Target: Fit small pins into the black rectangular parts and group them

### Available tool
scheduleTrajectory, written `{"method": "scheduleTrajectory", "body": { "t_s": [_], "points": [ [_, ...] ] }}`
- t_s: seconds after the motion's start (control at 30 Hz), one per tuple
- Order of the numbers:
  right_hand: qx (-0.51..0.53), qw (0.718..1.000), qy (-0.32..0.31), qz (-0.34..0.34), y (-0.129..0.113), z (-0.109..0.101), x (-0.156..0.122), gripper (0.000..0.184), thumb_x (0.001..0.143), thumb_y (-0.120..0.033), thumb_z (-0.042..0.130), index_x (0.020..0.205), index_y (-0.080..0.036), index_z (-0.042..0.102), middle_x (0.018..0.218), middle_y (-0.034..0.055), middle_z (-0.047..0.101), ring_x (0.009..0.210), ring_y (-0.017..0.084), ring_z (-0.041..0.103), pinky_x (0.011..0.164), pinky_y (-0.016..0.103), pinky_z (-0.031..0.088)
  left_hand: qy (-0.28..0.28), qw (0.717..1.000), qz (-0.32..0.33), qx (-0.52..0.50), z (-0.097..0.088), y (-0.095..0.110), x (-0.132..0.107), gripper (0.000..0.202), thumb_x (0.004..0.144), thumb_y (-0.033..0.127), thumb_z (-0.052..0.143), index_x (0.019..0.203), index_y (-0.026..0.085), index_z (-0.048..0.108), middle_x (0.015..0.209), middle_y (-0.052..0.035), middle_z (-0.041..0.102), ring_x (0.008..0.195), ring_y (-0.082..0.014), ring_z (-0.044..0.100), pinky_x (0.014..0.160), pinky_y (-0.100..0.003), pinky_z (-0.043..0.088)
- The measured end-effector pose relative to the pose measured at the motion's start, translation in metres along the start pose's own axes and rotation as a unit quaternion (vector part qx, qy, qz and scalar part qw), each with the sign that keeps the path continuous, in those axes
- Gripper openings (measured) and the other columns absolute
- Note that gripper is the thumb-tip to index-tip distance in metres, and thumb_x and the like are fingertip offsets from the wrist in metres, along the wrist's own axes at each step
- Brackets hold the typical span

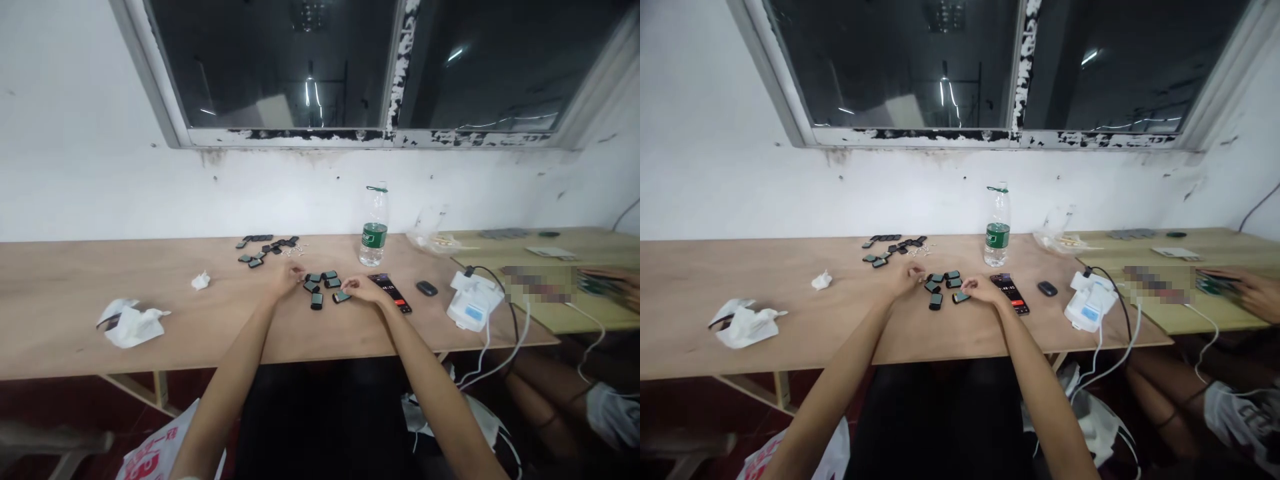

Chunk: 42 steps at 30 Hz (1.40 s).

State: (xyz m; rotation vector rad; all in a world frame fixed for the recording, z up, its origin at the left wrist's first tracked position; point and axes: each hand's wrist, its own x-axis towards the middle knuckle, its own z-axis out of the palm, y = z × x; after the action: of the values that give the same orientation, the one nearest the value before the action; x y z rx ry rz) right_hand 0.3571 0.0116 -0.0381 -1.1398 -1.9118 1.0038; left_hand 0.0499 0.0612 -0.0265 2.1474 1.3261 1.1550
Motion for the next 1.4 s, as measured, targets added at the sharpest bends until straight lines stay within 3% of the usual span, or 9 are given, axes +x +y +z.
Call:
{"method": "scheduleTrajectory", "body": {
  "t_s": [0.13, 0.3, 0.4, 0.5, 0.6, 0.77, 1.03, 1.2, 1.4],
  "points": [
    [-0.069, 0.997, -0.012, -0.011, 0.004, 0.003, 0.001, 0.018, 0.081, -0.032, 0.072, 0.087, -0.017, 0.080, 0.079, 0.0053, 0.077, 0.073, 0.020, 0.067, 0.071, 0.030, 0.051, -0.006, 0.998, -0.069, 0.007, -0.024, -0.025, -0.006, 0.027, 0.080, 0.040, 0.077, 0.098, 0.019, 0.076, 0.105, -0.0105, 0.077, 0.103, -0.0292, 0.071, 0.093, -0.042, 0.057],
    [-0.105, 0.989, 0.107, -0.005, 0.012, 0.013, 0.014, 0.022, 0.085, -0.034, 0.070, 0.096, -0.018, 0.080, 0.092, 0.0079, 0.080, 0.084, 0.022, 0.069, 0.079, 0.032, 0.054, -0.063, 0.993, -0.099, 0.003, -0.047, -0.038, -0.016, 0.053, 0.065, 0.047, 0.091, 0.109, 0.020, 0.077, 0.116, -0.0108, 0.076, 0.108, -0.0331, 0.070, 0.098, -0.045, 0.057],
    [-0.108, 0.983, 0.148, 0.011, 0.017, 0.019, 0.026, 0.020, 0.081, -0.038, 0.078, 0.090, -0.020, 0.080, 0.087, 0.0063, 0.079, 0.081, 0.022, 0.069, 0.075, 0.031, 0.054, -0.067, 0.989, -0.131, -0.008, -0.053, -0.039, -0.018, 0.046, 0.060, 0.034, 0.094, 0.100, 0.017, 0.078, 0.104, -0.0103, 0.078, 0.098, -0.0315, 0.071, 0.089, -0.041, 0.058],
    [-0.086, 0.990, 0.113, 0.021, 0.019, 0.020, 0.036, 0.021, 0.077, -0.040, 0.083, 0.081, -0.020, 0.079, 0.081, 0.0061, 0.078, 0.077, 0.022, 0.069, 0.070, 0.029, 0.052, -0.058, 0.989, -0.130, -0.030, -0.052, -0.040, -0.020, 0.028, 0.065, 0.026, 0.091, 0.088, 0.016, 0.078, 0.084, -0.0067, 0.076, 0.086, -0.0276, 0.070, 0.078, -0.035, 0.056],
    [-0.049, 0.996, 0.076, 0.027, 0.021, 0.018, 0.040, 0.028, 0.075, -0.045, 0.082, 0.078, -0.018, 0.076, 0.078, 0.0052, 0.077, 0.075, 0.021, 0.070, 0.069, 0.029, 0.053, -0.041, 0.990, -0.115, -0.065, -0.049, -0.044, -0.023, 0.017, 0.074, 0.028, 0.088, 0.079, 0.016, 0.076, 0.069, -0.0035, 0.071, 0.077, -0.0247, 0.068, 0.073, -0.032, 0.053],
    [0.034, 0.992, 0.118, -0.003, 0.025, 0.018, 0.037, 0.038, 0.069, -0.050, 0.087, 0.079, -0.019, 0.067, 0.080, 0.0045, 0.076, 0.075, 0.022, 0.072, 0.074, 0.033, 0.059, -0.017, 0.991, -0.111, -0.067, -0.040, -0.042, -0.023, 0.027, 0.076, 0.041, 0.087, 0.079, 0.018, 0.072, 0.073, -0.0029, 0.070, 0.075, -0.0223, 0.065, 0.074, -0.033, 0.052],
    [0.162, 0.976, 0.144, 0.002, 0.005, 0.037, 0.033, 0.043, 0.074, -0.053, 0.087, 0.092, -0.019, 0.069, 0.091, 0.0086, 0.077, 0.063, 0.020, 0.073, 0.052, 0.030, 0.058, -0.075, 0.991, 0.085, -0.072, 0.011, 0.023, -0.024, 0.026, 0.094, 0.043, 0.069, 0.104, 0.020, 0.076, 0.108, -0.0088, 0.070, 0.099, -0.0237, 0.066, 0.094, -0.036, 0.052],
    [0.184, 0.972, 0.148, -0.002, -0.007, 0.044, 0.032, 0.044, 0.072, -0.056, 0.088, 0.089, -0.019, 0.071, 0.085, 0.0084, 0.077, 0.063, 0.021, 0.072, 0.052, 0.030, 0.058, -0.064, 0.993, 0.077, -0.058, 0.030, 0.040, -0.029, 0.026, 0.096, 0.040, 0.068, 0.110, 0.020, 0.076, 0.110, -0.0086, 0.070, 0.104, -0.0253, 0.066, 0.099, -0.038, 0.052],
    [0.201, 0.968, 0.149, -0.006, -0.010, 0.046, 0.032, 0.048, 0.069, -0.060, 0.088, 0.089, -0.019, 0.071, 0.079, 0.0071, 0.076, 0.063, 0.020, 0.071, 0.054, 0.030, 0.058, -0.029, 0.996, 0.075, -0.044, 0.030, 0.041, -0.029, 0.022, 0.095, 0.037, 0.071, 0.107, 0.022, 0.082, 0.105, -0.0082, 0.072, 0.102, -0.0260, 0.069, 0.098, -0.038, 0.053]
  ]
}}
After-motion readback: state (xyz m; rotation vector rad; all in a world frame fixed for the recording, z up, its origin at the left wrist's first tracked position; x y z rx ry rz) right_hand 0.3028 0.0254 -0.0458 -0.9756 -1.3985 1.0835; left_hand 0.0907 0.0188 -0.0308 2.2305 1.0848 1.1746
